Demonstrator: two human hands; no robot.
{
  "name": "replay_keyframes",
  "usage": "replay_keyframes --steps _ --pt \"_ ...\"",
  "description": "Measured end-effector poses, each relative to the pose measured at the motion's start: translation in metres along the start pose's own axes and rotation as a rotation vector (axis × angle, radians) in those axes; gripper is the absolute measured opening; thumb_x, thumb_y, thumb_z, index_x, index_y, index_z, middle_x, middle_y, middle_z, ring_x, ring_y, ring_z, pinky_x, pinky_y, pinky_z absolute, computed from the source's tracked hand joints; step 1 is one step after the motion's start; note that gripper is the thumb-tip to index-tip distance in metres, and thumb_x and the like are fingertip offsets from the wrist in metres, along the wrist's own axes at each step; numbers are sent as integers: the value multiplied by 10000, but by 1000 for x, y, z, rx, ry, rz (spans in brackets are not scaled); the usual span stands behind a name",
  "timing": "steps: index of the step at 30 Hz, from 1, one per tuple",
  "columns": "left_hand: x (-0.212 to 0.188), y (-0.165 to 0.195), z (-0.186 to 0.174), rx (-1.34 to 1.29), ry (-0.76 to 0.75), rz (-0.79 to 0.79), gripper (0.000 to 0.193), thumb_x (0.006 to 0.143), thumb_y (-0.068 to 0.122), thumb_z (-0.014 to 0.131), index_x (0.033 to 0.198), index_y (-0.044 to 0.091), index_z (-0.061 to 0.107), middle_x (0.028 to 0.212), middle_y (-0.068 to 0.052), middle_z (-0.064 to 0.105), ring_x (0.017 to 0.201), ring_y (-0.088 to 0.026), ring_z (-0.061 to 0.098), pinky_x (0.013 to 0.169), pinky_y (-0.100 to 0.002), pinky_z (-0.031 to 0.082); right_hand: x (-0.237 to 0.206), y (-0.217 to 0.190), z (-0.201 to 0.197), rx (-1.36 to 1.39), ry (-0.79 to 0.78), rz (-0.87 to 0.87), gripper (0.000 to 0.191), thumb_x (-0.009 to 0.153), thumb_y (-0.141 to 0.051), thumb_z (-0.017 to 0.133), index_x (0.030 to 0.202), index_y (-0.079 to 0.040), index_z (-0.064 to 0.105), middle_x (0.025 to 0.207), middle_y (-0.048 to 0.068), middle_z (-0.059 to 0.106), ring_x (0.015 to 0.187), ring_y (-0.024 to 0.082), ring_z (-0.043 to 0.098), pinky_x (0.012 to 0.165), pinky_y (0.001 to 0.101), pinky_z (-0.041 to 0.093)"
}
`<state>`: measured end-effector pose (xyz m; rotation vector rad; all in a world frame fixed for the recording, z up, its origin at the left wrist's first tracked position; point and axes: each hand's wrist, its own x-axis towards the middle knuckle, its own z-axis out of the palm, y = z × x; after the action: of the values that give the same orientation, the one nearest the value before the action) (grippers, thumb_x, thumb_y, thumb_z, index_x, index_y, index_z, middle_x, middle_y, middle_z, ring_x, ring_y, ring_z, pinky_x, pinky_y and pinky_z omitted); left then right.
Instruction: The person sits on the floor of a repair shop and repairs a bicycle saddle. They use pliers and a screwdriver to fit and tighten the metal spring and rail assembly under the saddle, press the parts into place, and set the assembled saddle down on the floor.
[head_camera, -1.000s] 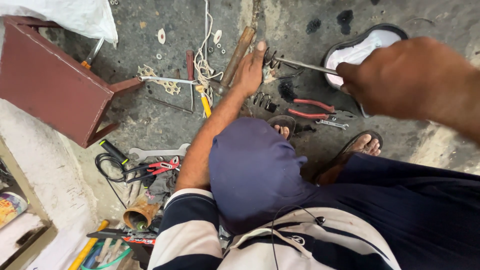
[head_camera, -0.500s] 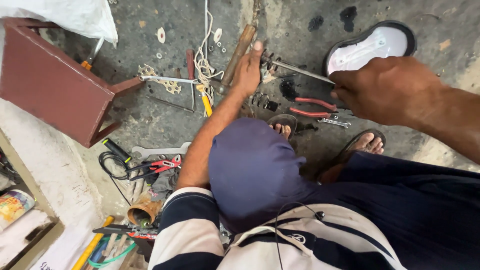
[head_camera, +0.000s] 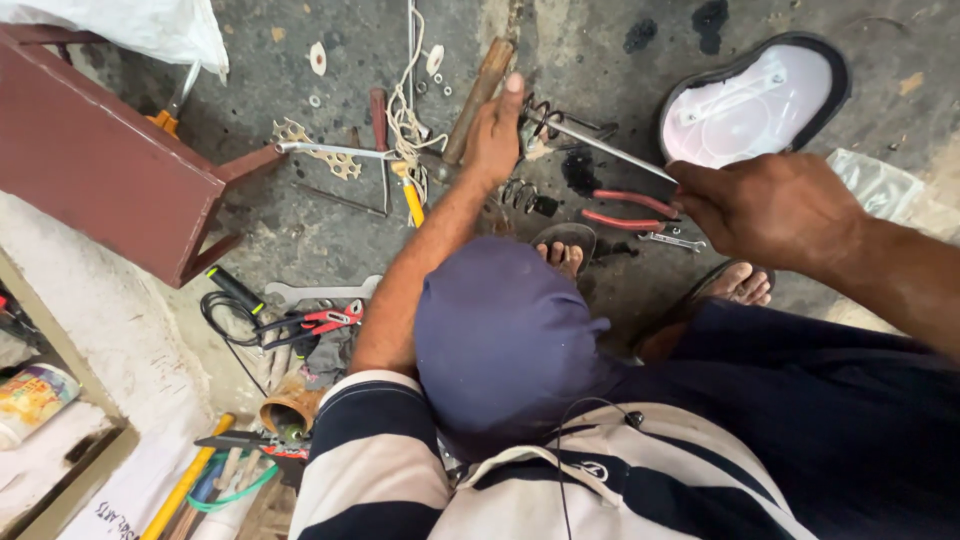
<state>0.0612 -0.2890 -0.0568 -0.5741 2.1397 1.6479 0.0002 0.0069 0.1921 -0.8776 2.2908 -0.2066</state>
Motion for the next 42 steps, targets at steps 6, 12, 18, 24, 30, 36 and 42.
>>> replay_keyframes --steps 6,12,18,24,30,36,42 --pt "-9 11 -1 56 2 3 926 967 753 285 1272 -23 687 1193 -227 759 1210 -333 689 1095 -403 454 -10 -12 -3 -38 -93 75 382 965 -430 599 1292 -253 686 753 91 741 686 312 727 636 472 584" --pt "-18 43 5 222 -94 115 952 951 785 240 1133 -14 725 1091 -215 736 1088 -340 659 1013 -427 449 -32 -58 -87 -261 -403 342 431 1029 -509 479 1359 -304 666 983 90 765 919 314 747 827 479 596" --pt "-41 55 -6 176 -182 182 908 953 771 247 955 0 727 864 -170 751 869 -305 692 904 -408 510 -43 -95 -97 -228 -409 359 382 1021 -435 529 1292 -218 690 907 159 767 820 337 754 745 473 600" --pt "-42 58 -7 278 -206 154 859 982 719 277 1051 -30 693 967 -248 738 967 -342 711 977 -412 498 -58 -98 -90 -465 -260 138 449 988 -404 525 1398 -263 642 830 78 761 699 257 748 606 383 582" --pt "-21 29 3 348 -252 81 797 1020 657 302 1239 15 720 1255 -227 730 1216 -355 664 1102 -406 454 -77 -18 10 -351 -353 301 491 927 -277 604 1396 -132 629 858 90 736 742 226 727 617 351 563" --pt "-10 17 -10 52 43 216 760 1166 644 304 1579 20 436 1633 -158 491 1554 -331 496 1315 -433 371 -112 14 30 678 209 311 632 761 -123 791 1371 -32 651 1024 163 726 898 257 699 731 372 559" --pt "-22 29 -1 -547 -388 -237 804 834 651 674 1369 84 478 1232 -126 628 1010 -217 690 728 -422 672 -111 -39 9 -127 -229 260 406 905 -423 650 1292 -311 706 869 -29 764 659 215 740 585 358 583"
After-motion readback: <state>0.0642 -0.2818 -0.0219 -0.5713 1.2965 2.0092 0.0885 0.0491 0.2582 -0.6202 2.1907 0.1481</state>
